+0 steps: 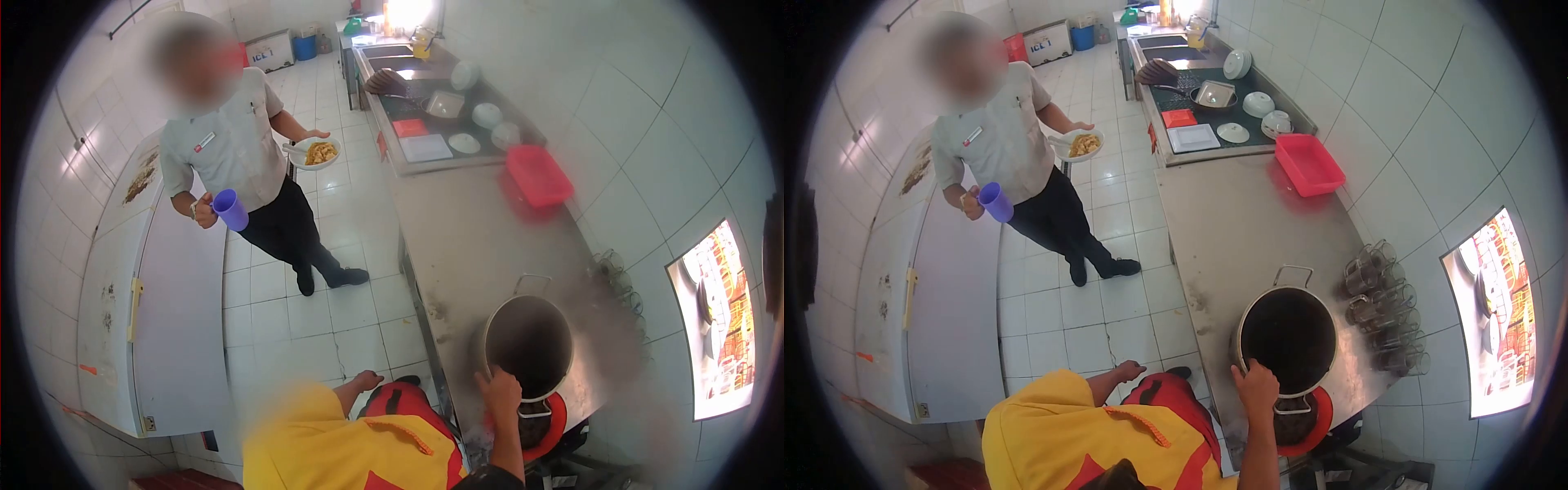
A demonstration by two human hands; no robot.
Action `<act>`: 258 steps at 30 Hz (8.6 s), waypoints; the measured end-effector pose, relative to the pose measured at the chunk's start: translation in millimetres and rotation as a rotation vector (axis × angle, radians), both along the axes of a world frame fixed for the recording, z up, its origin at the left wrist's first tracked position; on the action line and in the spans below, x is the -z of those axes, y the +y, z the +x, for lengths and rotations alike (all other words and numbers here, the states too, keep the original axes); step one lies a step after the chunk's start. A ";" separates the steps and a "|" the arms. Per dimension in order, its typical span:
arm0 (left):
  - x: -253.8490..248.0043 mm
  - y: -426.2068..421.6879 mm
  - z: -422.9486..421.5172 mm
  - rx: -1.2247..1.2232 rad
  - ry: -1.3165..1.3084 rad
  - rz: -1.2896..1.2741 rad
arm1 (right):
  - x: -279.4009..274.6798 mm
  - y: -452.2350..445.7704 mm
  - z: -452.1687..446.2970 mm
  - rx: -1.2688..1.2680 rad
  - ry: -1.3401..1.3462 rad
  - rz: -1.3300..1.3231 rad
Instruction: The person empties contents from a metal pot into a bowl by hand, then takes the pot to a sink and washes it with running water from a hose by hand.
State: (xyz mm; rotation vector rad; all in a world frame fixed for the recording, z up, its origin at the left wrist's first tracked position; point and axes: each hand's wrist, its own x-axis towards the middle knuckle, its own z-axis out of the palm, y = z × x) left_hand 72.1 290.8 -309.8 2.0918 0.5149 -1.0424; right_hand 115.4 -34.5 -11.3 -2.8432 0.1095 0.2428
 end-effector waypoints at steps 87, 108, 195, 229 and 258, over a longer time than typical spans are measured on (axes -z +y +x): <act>14.2 -8.4 9.6 0.168 -0.075 0.033 | 6.5 -15.7 9.5 -0.089 0.081 -0.066; -3.6 -18.0 21.3 0.164 -0.068 0.026 | 9.4 -13.9 9.8 0.022 -0.266 0.278; 24.3 -16.3 9.0 0.065 -0.031 0.004 | -8.5 -4.4 29.0 0.296 0.087 0.099; 9.1 -25.3 15.6 0.088 -0.033 0.002 | -4.9 -15.7 39.3 0.283 0.209 0.099; 5.6 -26.6 18.1 0.279 -0.127 -0.015 | 0.5 -15.1 35.5 0.304 0.042 0.095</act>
